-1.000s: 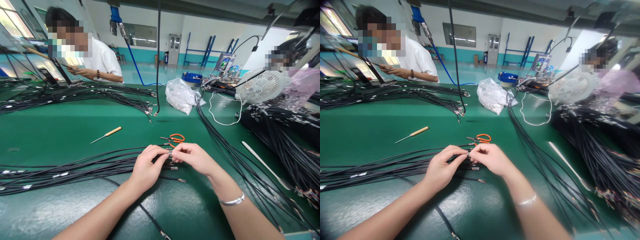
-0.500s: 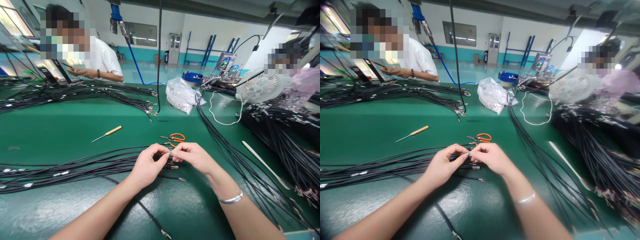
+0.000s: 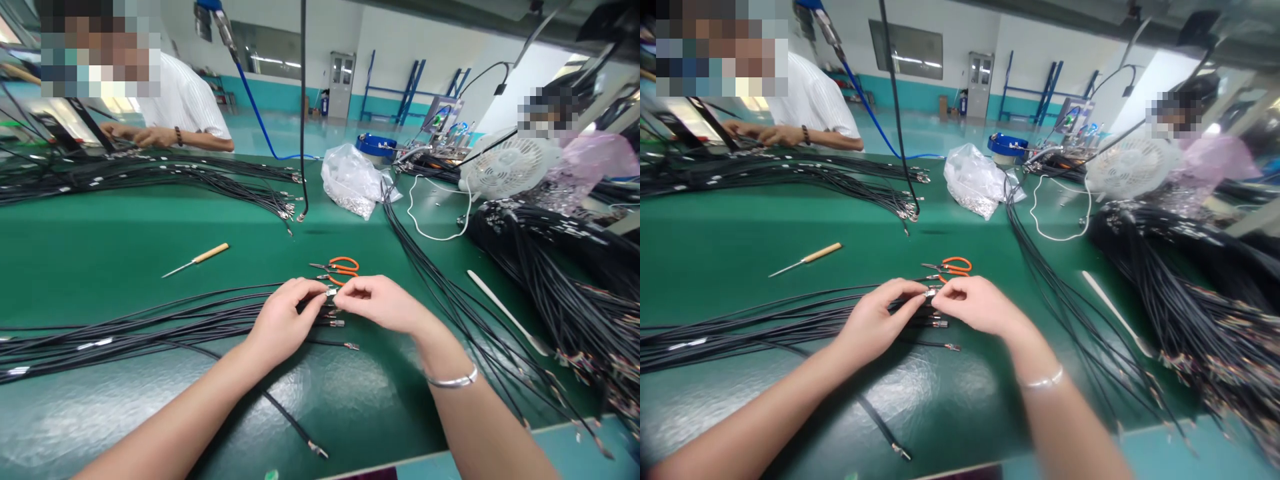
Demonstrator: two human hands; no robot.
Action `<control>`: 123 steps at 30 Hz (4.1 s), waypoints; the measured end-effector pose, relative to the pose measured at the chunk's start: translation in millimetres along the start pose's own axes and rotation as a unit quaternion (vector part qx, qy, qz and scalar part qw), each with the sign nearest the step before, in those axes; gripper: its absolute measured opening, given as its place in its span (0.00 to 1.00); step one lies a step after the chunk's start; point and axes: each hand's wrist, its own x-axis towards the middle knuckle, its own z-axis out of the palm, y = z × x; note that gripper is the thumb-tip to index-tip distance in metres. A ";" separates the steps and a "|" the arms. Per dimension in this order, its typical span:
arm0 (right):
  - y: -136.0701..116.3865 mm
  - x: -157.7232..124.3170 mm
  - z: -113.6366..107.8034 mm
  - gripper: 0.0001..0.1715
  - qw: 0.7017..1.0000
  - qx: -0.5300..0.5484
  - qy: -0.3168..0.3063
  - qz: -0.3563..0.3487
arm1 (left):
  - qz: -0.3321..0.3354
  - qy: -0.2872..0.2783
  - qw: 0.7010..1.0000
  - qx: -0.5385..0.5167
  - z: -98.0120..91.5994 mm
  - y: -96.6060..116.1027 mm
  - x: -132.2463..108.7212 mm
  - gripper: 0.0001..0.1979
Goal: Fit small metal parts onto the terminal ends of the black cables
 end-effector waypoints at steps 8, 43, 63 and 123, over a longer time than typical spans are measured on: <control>3.5 -12.5 -12.1 0.05 0.948 -0.272 -0.159 0.045 | 0.061 -0.090 0.984 0.142 15.6 -18.4 0.8 0.08; -5.6 -7.6 -14.6 0.12 0.990 0.129 -0.044 -0.040 | -0.099 -0.025 0.980 -0.169 2.8 18.1 -8.8 0.07; -3.3 -2.9 -5.5 0.09 0.989 0.132 -0.019 -0.058 | -0.192 0.030 0.925 -0.328 5.9 23.2 -3.5 0.01; -11.2 -5.8 -2.0 0.10 0.986 0.164 0.017 -0.029 | -0.116 -0.088 0.970 -0.194 -9.6 13.3 -0.5 0.05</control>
